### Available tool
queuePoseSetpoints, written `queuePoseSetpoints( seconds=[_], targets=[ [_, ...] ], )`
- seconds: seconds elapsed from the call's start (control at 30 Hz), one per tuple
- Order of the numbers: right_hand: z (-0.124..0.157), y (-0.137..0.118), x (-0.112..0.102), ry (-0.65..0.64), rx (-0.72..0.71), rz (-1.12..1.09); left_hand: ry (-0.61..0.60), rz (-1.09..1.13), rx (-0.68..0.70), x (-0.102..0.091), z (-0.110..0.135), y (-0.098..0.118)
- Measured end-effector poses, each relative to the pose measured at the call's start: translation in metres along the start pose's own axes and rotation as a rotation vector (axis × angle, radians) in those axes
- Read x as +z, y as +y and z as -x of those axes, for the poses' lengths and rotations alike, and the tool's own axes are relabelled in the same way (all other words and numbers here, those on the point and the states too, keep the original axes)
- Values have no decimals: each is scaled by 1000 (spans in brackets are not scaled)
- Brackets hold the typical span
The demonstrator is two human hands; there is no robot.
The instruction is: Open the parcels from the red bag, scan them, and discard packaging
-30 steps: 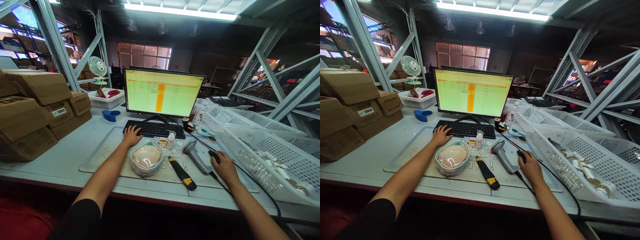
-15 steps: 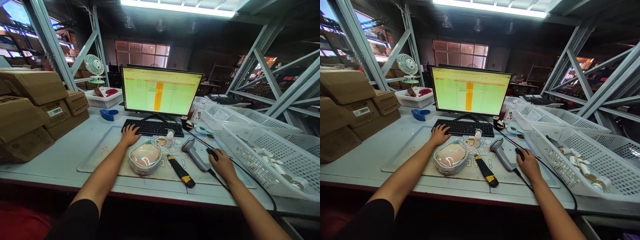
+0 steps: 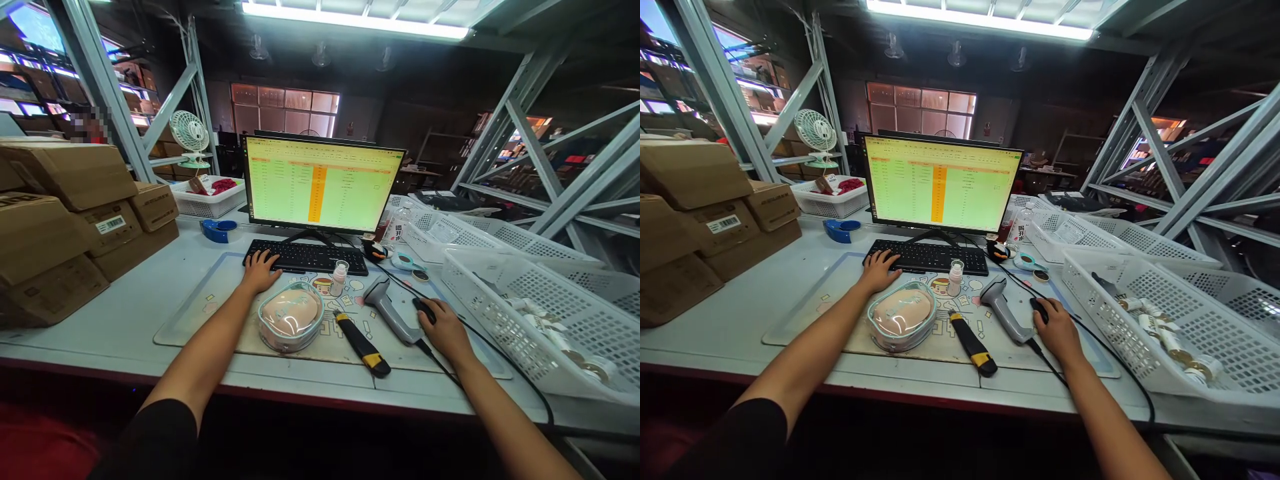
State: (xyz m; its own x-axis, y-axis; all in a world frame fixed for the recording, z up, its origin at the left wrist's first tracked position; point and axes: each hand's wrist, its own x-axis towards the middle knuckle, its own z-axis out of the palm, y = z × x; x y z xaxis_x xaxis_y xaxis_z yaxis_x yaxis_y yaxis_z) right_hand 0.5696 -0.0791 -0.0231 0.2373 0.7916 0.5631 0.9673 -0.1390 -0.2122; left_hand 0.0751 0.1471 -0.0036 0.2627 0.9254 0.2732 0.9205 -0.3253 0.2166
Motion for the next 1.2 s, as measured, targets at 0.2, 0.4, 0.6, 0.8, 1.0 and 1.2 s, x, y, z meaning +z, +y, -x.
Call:
queuePoseSetpoints(
  seconds=[0.2,0.4,0.6,0.8,1.0,1.2],
  targets=[
    [0,-2,-1,4,9,12,-10,10,-2,-3,1,1],
    [0,-2,-2,-1,-13,20,-15,-3,-7,-5,2,2],
    [1,-3,-3,-23,-1,23,-14,4,-6,-2,1,0],
    [1,-4,-4,-10,-49,8,5,20,5,2,-1,-2],
    [1,-6,-7,-56,-78,2,-1,41,-11,0,-1,0],
    [-3,2,-4,-65,-113,-37,6,66,-7,-2,0,1]
  ],
)
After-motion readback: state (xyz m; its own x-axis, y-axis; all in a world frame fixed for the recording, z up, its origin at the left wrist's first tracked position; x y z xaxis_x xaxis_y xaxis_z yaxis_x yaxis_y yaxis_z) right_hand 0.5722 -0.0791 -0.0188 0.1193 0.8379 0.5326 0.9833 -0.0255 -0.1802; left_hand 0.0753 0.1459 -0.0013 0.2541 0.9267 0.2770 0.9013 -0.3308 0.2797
